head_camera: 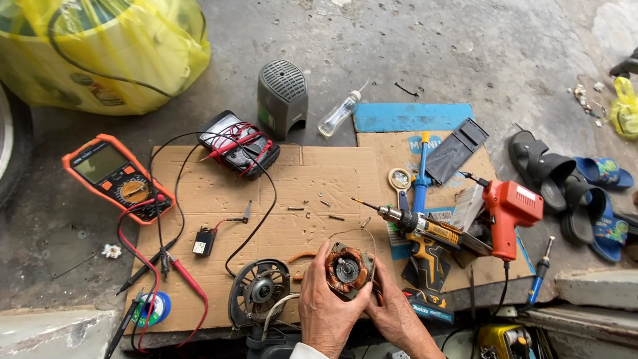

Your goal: Wiring and repairing an electric motor stator by stripping wires, making connections, and testing with a multimeter.

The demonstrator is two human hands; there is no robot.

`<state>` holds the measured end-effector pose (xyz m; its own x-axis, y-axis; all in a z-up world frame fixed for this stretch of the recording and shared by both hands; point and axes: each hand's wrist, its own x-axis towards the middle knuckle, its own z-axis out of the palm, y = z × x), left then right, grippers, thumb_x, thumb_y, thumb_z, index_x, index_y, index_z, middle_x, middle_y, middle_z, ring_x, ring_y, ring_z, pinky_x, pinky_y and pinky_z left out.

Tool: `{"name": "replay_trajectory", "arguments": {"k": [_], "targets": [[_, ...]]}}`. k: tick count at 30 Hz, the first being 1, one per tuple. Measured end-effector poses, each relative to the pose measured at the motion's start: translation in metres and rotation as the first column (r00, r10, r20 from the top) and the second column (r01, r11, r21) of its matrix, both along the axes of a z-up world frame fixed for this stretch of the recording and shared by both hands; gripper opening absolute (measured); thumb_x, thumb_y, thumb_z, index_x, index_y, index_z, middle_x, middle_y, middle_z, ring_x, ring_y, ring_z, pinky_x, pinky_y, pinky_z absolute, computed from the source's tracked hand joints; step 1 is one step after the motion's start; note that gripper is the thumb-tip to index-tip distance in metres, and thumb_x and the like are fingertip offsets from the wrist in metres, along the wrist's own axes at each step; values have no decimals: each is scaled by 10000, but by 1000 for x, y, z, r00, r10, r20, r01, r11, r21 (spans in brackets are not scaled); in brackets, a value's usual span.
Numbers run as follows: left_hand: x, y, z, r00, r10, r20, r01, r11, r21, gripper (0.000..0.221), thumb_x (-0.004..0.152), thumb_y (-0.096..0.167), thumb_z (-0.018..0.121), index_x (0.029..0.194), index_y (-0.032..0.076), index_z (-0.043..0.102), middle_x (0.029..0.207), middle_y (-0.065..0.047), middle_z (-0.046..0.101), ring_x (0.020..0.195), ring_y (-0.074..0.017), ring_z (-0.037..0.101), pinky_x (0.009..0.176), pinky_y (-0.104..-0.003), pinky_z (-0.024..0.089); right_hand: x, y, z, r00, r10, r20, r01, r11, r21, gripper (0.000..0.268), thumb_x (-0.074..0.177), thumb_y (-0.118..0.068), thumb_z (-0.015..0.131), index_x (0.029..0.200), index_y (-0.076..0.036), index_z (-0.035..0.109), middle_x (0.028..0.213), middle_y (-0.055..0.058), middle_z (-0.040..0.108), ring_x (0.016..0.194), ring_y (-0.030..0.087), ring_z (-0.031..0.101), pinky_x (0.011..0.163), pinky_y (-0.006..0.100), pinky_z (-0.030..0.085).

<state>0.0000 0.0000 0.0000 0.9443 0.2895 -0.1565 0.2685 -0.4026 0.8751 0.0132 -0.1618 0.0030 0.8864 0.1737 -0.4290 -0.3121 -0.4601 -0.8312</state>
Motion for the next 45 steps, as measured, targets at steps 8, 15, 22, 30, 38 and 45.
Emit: {"name": "replay_trajectory", "arguments": {"k": [8, 15, 22, 30, 38, 45], "targets": [[-6, 0, 5, 1000, 1, -29, -3, 999, -40, 1106, 670, 410, 1026, 1628, 295, 484, 1527, -15, 683, 1390, -254, 666, 1108, -448, 557, -3, -5, 9, 991, -134, -28, 129, 982, -139, 742, 1002, -80, 521, 1707, -244, 361, 1759, 53, 476, 1647, 205, 443, 1379, 406, 335], [-10, -5, 3, 999, -34, -17, 33, 999, -39, 1116, 680, 415, 1036, 1639, 299, 477, 1531, -16, 668, 1402, -266, 643, 1133, -468, 543, -5, -5, 20, 961, -275, 12, 274, 952, -137, 588, 1031, -115, 519, 1605, -235, 561, 1650, 21, 646, 1523, 234, 636, 1315, 414, 484], [-10, -7, 0, 999, -52, -8, 52, 999, -17, 1098, 695, 402, 1015, 1647, 276, 483, 1425, -13, 696, 1286, -237, 678, 1089, -423, 546, -10, 0, 19, 953, -301, -37, 293, 946, -136, 535, 1057, -165, 565, 1586, -234, 592, 1615, 29, 667, 1473, 211, 686, 1272, 382, 531], [-11, -9, -5, 997, -61, 58, 61, 998, 0, 1137, 677, 397, 1046, 1648, 271, 468, 1481, -35, 679, 1342, -277, 647, 1094, -441, 533, -22, 2, 61, 885, -356, 300, 408, 904, -132, 361, 1012, -167, 679, 1357, -128, 779, 1230, 34, 804, 1134, 146, 770, 1023, 291, 652], [-14, -20, -24, 948, -63, 312, 43, 996, 72, 950, 752, 340, 889, 1611, 152, 527, 1413, -68, 731, 1273, -298, 685, 1118, -446, 499, -13, 10, 91, 889, 109, 444, 44, 946, -321, 465, 923, -195, 791, 1386, -173, 762, 1107, -7, 708, 825, 133, 673, 863, 275, 561], [-12, -20, -26, 947, -80, 311, 67, 996, 52, 937, 789, 434, 885, 1606, 144, 530, 1485, -81, 706, 1292, -306, 665, 1133, -441, 462, -13, 13, 82, 900, 132, 415, 26, 935, -354, 395, 925, -202, 802, 1318, -198, 777, 1103, -18, 706, 847, 143, 715, 854, 283, 573]]}}
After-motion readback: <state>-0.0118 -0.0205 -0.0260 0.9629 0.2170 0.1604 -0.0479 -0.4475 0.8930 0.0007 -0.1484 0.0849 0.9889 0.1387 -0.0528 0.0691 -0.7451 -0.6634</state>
